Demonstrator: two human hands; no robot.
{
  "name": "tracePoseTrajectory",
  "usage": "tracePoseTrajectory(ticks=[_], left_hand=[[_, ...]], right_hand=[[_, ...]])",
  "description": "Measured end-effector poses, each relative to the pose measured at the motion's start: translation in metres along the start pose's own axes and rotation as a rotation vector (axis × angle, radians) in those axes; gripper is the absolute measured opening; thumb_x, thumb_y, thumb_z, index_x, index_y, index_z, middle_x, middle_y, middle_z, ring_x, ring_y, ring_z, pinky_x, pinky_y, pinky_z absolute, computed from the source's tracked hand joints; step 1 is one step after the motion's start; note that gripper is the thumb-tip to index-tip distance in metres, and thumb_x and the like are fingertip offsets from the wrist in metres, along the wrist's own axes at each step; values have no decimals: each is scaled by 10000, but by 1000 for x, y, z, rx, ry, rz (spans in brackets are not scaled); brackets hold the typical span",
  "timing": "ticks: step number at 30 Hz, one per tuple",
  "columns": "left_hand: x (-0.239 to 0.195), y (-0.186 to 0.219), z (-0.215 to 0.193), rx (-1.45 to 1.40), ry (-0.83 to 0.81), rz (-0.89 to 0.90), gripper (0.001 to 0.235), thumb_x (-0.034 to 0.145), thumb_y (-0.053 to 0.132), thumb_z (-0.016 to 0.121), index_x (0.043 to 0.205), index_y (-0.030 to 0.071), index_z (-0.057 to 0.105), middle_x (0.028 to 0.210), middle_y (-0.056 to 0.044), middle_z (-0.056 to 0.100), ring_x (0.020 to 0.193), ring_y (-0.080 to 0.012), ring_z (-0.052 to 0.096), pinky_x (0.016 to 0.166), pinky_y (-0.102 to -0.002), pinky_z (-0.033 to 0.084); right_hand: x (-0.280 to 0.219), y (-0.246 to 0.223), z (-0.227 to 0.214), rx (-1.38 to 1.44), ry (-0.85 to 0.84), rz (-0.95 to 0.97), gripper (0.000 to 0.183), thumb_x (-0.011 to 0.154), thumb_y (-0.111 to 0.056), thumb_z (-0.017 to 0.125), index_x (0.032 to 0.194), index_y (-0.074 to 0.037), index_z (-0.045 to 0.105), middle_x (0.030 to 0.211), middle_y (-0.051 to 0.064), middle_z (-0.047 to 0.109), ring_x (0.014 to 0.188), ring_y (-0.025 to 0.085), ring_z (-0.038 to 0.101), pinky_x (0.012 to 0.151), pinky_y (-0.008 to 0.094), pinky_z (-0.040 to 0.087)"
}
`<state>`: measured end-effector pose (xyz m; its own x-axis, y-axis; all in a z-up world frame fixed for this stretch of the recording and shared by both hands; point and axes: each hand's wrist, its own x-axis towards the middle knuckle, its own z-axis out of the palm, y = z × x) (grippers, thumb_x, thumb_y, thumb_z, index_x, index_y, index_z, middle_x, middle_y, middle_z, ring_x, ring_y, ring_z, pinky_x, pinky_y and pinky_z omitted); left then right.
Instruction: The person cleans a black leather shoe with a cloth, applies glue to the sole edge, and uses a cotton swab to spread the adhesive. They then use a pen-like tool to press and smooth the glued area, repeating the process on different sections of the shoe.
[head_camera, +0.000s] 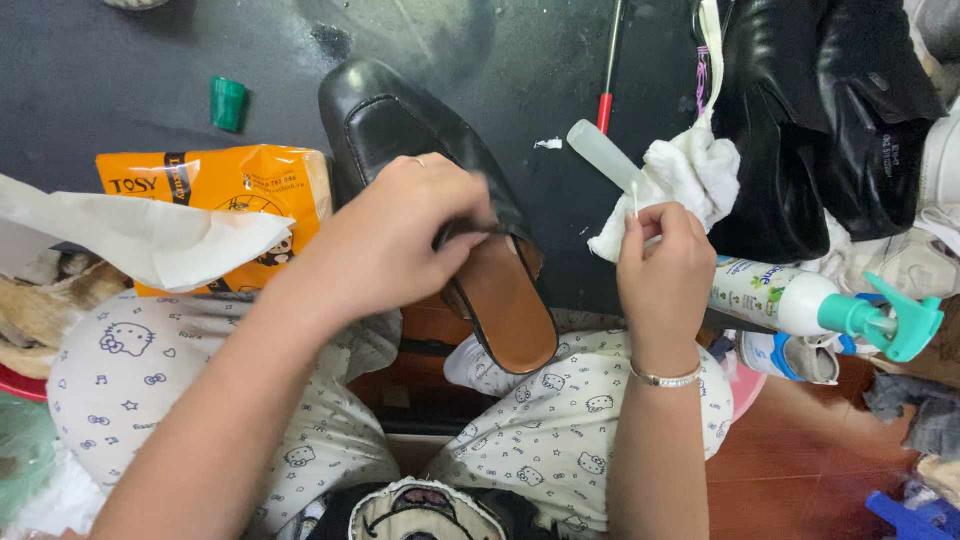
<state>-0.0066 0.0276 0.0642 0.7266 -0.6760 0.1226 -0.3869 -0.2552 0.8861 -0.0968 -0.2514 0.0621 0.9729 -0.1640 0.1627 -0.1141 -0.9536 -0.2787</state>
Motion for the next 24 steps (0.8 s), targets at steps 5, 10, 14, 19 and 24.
tracePoseTrajectory(ticks=[5,10,14,19,24], left_hand=[[-12,13,23,265,40,232,160,678,20,715,830,66,697,993,-61,695,1225,-298,602,1067,-491,391],[-18,17,25,387,93,193,269,739,25,699,1007,34,718,1146,-104,654,1279,-298,568,1089,-475,368],[-22,23,33,329,377,7,454,770,18,688,1217,-59,677,1253,-219,598,1256,-387,517,1055,-502,347],[-15,17,52,425,503,1,246,820,-58,675,1065,-42,673,1189,-158,696,1228,-370,621,1074,-481,439],[-11,1,53,354,498,188,273,846,-89,655,1118,-70,668,1235,-171,690,1180,-343,671,1077,-450,524]], right_hand=[[2,10,12,27,-78,67,199,877,-66,803,836,15,625,713,136,649,692,317,633,680,429,485],[0,7,10,100,-47,101,164,874,-47,778,921,8,631,730,119,635,666,276,631,660,396,487],[0,5,1,92,56,58,256,904,-120,837,884,7,616,682,109,613,627,275,608,630,387,469],[8,11,-5,95,131,243,323,1019,-101,674,1271,11,507,739,148,656,693,338,678,691,457,507],[20,28,7,-13,-27,383,757,948,-195,665,1527,25,231,841,255,712,809,455,706,745,522,535]])
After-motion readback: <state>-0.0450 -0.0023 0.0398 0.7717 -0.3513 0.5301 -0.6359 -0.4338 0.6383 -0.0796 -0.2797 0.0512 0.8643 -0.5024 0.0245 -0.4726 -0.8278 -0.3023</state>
